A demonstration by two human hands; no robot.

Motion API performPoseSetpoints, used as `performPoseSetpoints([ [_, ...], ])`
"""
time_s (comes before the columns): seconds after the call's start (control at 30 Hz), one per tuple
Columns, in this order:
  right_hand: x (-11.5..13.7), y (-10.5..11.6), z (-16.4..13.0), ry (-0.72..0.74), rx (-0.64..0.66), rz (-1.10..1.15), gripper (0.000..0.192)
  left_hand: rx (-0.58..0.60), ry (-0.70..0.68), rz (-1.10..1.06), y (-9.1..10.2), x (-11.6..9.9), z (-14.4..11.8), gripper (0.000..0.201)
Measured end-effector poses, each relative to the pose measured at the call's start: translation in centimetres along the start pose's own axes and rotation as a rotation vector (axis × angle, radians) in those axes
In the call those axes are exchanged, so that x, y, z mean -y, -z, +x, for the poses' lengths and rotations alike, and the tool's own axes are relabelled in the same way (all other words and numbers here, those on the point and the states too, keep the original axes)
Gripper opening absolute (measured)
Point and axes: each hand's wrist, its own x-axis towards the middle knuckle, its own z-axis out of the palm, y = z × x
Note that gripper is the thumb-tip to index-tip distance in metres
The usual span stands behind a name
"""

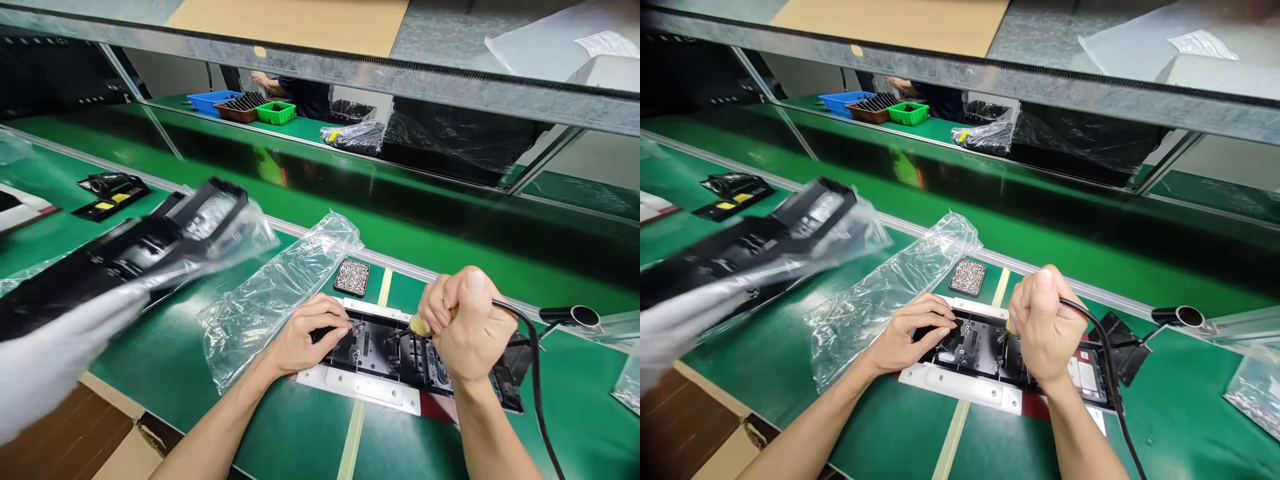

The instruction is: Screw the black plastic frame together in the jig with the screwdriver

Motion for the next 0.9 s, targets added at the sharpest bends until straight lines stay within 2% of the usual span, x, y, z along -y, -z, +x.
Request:
performPoseSetpoints([
  [0.9, 0.14, 0.10, -0.05, -0.008, -0.007, -0.016, 0.048, -0.002, -0.002, -0.002, -0.13, -0.12, 0.07, 0.017],
])
